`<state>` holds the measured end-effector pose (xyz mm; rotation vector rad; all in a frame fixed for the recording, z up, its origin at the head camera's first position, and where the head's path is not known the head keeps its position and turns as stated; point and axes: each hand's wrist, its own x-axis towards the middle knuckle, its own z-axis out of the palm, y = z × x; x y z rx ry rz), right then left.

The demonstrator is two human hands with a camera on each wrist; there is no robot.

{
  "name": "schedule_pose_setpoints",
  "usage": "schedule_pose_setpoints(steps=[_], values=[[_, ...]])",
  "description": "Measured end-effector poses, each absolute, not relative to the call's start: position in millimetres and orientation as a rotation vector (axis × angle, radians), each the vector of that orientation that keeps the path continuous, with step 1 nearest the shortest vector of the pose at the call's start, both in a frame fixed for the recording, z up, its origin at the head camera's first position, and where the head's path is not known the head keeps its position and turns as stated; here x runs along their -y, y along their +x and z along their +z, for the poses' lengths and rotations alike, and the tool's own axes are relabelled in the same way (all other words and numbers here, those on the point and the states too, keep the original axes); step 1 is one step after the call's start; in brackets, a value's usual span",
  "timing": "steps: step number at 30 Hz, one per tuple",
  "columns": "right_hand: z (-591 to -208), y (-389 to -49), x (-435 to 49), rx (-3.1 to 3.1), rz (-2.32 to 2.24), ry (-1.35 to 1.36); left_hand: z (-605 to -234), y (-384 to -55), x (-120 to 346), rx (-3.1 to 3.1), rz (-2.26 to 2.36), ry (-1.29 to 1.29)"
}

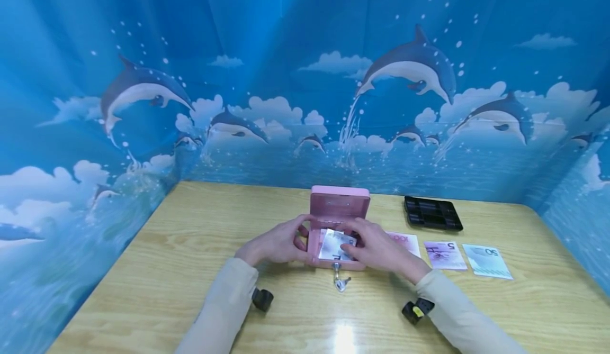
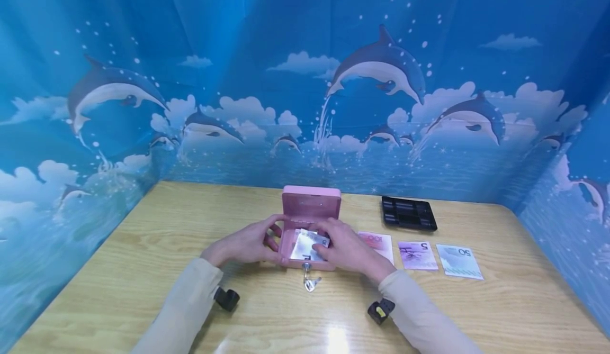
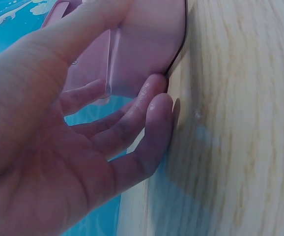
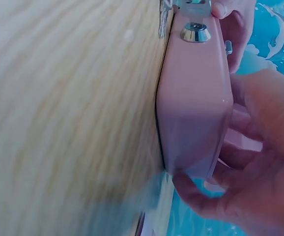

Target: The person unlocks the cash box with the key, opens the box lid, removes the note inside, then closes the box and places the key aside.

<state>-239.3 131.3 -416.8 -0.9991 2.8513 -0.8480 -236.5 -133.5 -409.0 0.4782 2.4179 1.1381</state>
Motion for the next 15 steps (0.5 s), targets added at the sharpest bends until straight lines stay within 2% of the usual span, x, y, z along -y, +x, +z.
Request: schedule_pose_setpoints(steps=[6, 15], values=[[-414.4, -239.9, -132.3, -2.804, -1.055, -0.873, -408.2, -236.1, 133.2, -2.424, 1.133, 0.471], [-413.7, -236.6, -135.9, -2.760, -1.067, -0.869, -407.2, -235.6, 132.1, -2.426, 1.133, 0.474]])
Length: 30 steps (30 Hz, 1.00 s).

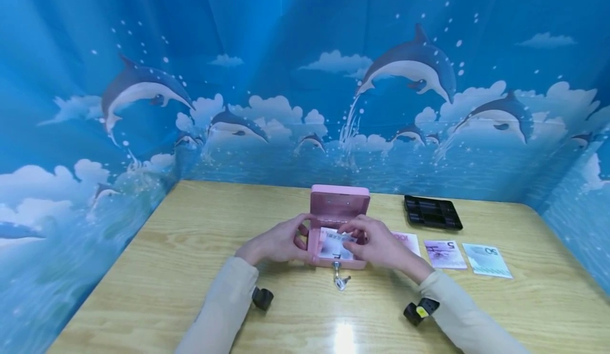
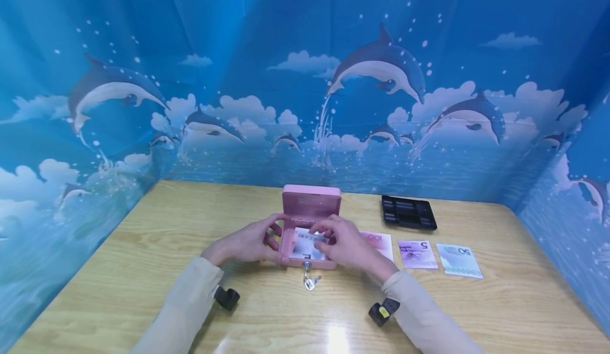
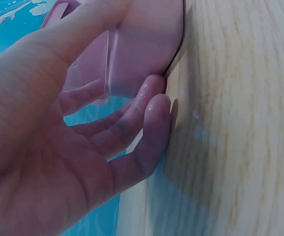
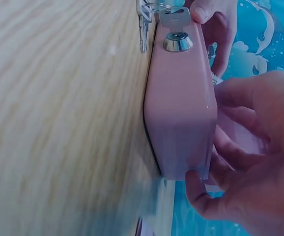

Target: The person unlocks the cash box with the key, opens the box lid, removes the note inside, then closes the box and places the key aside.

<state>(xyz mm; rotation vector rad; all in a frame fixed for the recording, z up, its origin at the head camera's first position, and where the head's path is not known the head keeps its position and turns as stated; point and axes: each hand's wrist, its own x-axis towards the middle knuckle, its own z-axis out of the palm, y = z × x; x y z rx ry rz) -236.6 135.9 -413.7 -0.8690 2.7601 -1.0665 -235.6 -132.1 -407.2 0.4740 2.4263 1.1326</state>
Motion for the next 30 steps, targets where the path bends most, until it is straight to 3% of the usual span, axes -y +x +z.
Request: schedule_pose_setpoints(steps=[12, 30], values=[[-410.6, -234.0, -136.4, -2.714, -1.083, -0.932, -407.6, -236.5, 132.5, -2.428, 1.129, 0.468], [-400.7, -234.9, -144.6, -2.676, -1.247, -0.729, -409.0, -234.0, 133.9, -2.433, 1.137, 0.488]])
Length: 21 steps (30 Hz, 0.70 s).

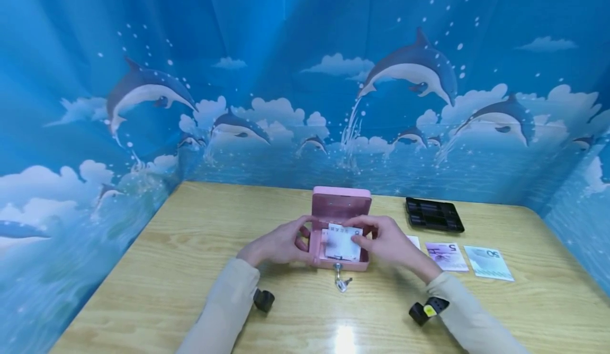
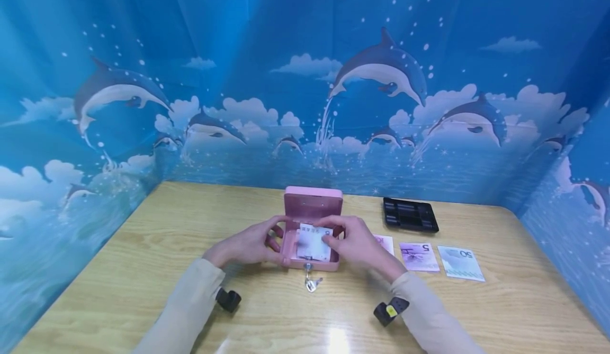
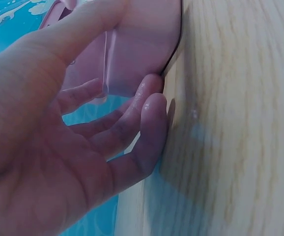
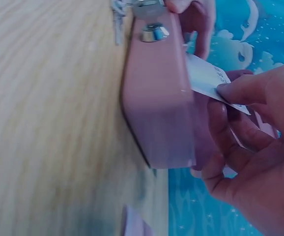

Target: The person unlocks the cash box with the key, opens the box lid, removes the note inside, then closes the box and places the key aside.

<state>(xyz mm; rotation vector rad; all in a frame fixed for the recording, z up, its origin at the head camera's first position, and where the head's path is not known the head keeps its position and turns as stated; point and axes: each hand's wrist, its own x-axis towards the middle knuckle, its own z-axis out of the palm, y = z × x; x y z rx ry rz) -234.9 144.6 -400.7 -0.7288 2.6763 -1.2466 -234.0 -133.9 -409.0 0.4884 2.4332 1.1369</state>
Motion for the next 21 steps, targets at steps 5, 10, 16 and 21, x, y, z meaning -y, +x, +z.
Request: schedule_pose_setpoints(steps=[5, 10, 16, 21], values=[[-392.3, -234.4, -150.6, -2.654, -1.300, -0.721, -408.6, -234.1, 132.9, -2.441, 1.127, 0.480], [-386.1, -231.8, -156.3, -2.623, -1.339, -0.710, -407.9, -233.8, 132.3, -2.443, 1.122, 0.467], [-381.6, -228.7, -165.8, -2.628, -1.374, -0.749, -408.1, -233.8, 132.4, -2.424, 1.147, 0.452], [-378.0, -225.3, -177.0, -2.672, -1.378, -0.744, -408.4, -233.1, 132.2, -2.421, 1.153, 0.448]])
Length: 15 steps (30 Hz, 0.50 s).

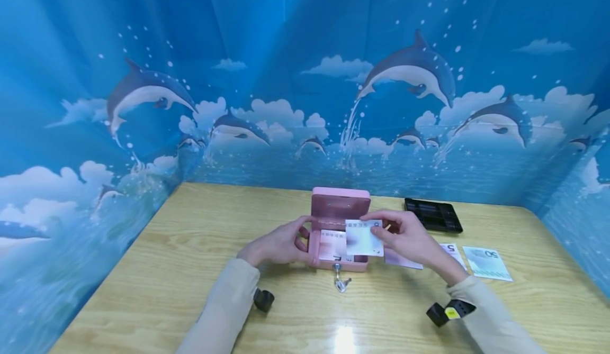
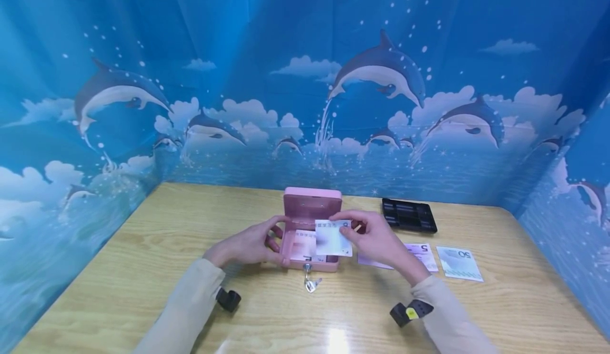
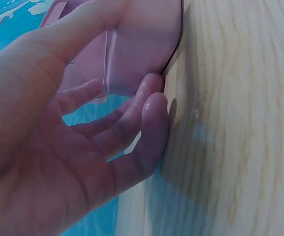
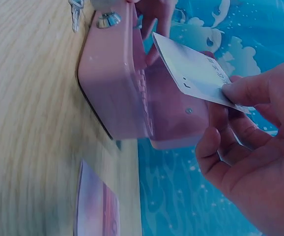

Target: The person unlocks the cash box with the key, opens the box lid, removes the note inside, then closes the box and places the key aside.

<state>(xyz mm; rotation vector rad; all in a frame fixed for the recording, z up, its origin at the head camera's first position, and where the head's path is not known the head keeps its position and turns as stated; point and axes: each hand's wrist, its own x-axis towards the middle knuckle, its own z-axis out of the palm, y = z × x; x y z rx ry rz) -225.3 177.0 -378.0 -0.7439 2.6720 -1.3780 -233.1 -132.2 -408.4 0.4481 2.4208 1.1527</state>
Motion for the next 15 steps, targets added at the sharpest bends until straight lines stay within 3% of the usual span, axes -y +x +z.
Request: schedule_pose_setpoints(steps=[15], values=[[-371.5, -214.0, -208.9, -2.774, -1.350, -0.661, -407.9, -233.2, 129.8, -2.440, 1.126, 0.401]])
